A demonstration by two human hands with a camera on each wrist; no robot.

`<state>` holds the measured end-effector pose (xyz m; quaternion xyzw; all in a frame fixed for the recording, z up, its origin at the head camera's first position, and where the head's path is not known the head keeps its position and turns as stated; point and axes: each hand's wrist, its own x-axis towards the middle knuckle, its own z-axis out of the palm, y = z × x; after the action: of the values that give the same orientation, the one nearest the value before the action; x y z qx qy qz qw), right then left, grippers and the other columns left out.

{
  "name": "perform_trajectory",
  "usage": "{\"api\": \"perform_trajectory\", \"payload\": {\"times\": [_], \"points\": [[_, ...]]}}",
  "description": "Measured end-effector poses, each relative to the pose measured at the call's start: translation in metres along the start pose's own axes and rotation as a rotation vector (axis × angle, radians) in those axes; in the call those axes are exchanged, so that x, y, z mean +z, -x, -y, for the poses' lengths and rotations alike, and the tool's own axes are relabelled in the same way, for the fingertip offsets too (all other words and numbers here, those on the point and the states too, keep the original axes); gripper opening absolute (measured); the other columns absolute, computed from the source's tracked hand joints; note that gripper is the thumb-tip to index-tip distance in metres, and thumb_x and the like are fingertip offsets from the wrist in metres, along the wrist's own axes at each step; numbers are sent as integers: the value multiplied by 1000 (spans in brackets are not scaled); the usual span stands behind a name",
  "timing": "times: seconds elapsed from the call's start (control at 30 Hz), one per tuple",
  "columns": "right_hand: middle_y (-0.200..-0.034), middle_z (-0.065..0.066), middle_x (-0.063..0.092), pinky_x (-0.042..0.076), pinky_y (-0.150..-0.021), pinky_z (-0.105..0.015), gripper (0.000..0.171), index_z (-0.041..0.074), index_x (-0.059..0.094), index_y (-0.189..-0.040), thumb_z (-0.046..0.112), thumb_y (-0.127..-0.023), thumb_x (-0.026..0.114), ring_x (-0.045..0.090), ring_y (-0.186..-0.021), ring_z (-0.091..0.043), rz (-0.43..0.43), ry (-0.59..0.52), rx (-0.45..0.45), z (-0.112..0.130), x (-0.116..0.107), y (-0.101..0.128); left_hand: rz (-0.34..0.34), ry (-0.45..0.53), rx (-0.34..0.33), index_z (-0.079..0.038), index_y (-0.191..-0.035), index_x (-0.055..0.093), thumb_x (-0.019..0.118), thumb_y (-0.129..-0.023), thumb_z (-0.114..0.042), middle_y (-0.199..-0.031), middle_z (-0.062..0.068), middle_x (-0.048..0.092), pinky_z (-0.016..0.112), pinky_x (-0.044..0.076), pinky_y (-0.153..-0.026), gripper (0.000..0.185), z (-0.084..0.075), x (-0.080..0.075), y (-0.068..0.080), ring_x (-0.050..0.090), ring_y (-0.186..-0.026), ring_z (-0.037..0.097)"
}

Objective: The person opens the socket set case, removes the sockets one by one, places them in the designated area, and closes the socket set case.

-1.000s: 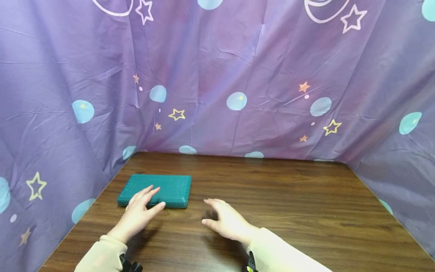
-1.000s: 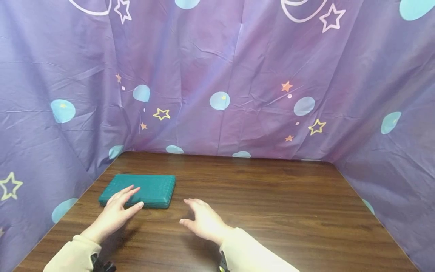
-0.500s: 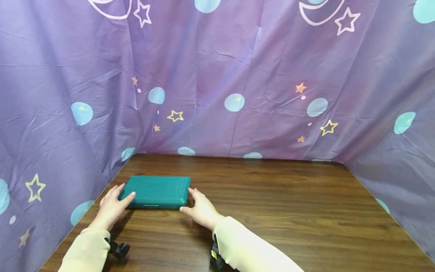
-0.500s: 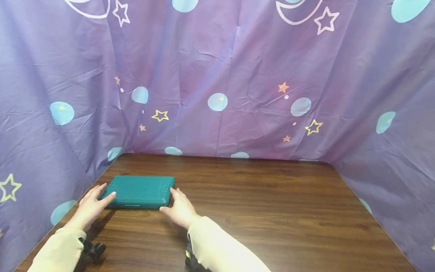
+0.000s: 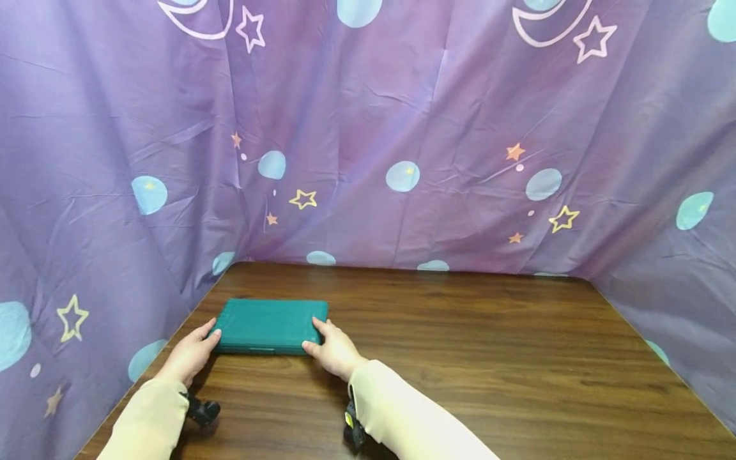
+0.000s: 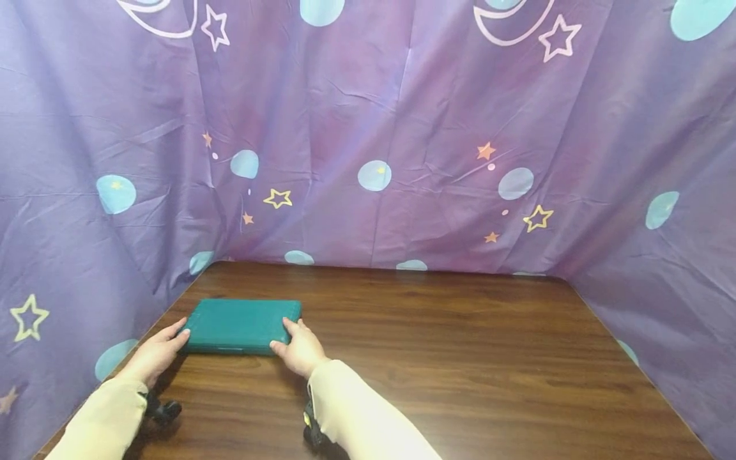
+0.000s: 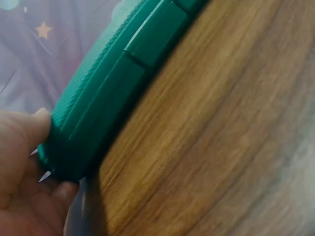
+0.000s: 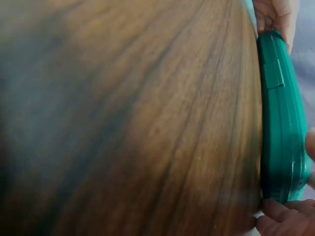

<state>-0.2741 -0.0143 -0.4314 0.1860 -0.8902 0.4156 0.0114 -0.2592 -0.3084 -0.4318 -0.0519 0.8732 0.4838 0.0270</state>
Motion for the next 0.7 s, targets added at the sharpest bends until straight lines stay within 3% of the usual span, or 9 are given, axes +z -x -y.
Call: {"api": "perform_trajectory", "payload": {"times": [0.27,0.7], "points": [[-138,-31,46,36,-106,-49,52,2,54,-136,22,-90,67,46,-128,-40,-6,37,-8,-21,-11,-1,-62,-68,59,8,-146,27,49,-101,-23,-148,32,25,54,19,-113,59,-3,18,-3,19,-138,48],[-131,-21,57,41,-101,-48,49,4,58,-133,22,-88,68,55,-119,-36,-57,64,7,-61,-61,17,-80,-75,116,11,-137,43,60,-96,-22,-141,26,41,52,26,-111,56,-39,65,-7,34,-133,44]]}}
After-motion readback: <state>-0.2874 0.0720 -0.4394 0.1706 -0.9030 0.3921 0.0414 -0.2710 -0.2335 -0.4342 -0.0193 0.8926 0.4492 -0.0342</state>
